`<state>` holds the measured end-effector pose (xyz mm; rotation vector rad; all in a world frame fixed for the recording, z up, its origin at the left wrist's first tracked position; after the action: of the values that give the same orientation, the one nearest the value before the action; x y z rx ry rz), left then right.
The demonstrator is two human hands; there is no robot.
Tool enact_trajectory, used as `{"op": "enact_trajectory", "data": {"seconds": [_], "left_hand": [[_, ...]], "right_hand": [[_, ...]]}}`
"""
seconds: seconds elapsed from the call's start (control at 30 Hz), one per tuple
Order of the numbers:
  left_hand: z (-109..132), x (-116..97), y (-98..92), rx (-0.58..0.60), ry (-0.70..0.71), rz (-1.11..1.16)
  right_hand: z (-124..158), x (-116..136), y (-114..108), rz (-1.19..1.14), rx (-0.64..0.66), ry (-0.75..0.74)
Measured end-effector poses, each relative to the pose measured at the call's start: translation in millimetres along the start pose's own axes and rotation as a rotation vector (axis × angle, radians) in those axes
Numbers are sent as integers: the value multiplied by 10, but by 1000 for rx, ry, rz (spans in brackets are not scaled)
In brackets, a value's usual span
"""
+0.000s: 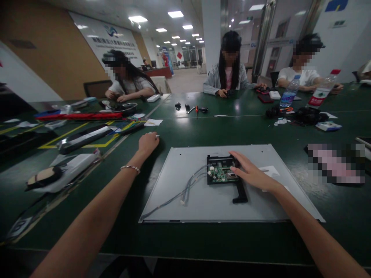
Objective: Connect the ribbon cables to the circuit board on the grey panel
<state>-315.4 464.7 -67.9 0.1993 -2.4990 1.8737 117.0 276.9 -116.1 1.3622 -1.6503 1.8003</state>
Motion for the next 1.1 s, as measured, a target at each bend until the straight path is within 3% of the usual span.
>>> {"op": "enact_trajectory", "data": {"seconds": [0.2,0.3,0.4,0.53,0.67,0.77,0.9,1.0,1.1], "left_hand": [[-127,-51,-32,40,28,-90],[-76,-60,-67,31,16,-99],[105,-149,-146,-17,16,-65],[428,-420,-297,-41,51,19],[700,-757,-627,-104,166,227],[892,-1008,-942,-143,293,413],[1191,-1376,-1265,-165,481,530],[1395,-1608,-1357,-172,561,610],[1528,-1756,-1303,-147,594,696]], "right_hand": [[-12,33,23,89,-12,-38],[-20,45,15,93,-21,-41],[-35,43,16,99,-22,-51],[-45,11,33,105,-31,-75],[-37,21,-11,99,-101,-90],[-51,189,-134,146,-243,-149],[-153,629,-229,182,-349,-283],[-293,958,-187,195,-348,-364],[-430,1156,-73,210,-342,-425]]}}
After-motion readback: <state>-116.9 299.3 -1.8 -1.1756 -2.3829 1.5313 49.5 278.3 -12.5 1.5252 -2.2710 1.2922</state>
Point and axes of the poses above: each hand's wrist, its own z-axis away from the middle knuckle, its own y-axis out of the palm, x = y × z, the point moved 7 cm from there along -z, towards the middle knuckle, and after that the axes turned 3 degrees about -z, right-handed, at the moved point
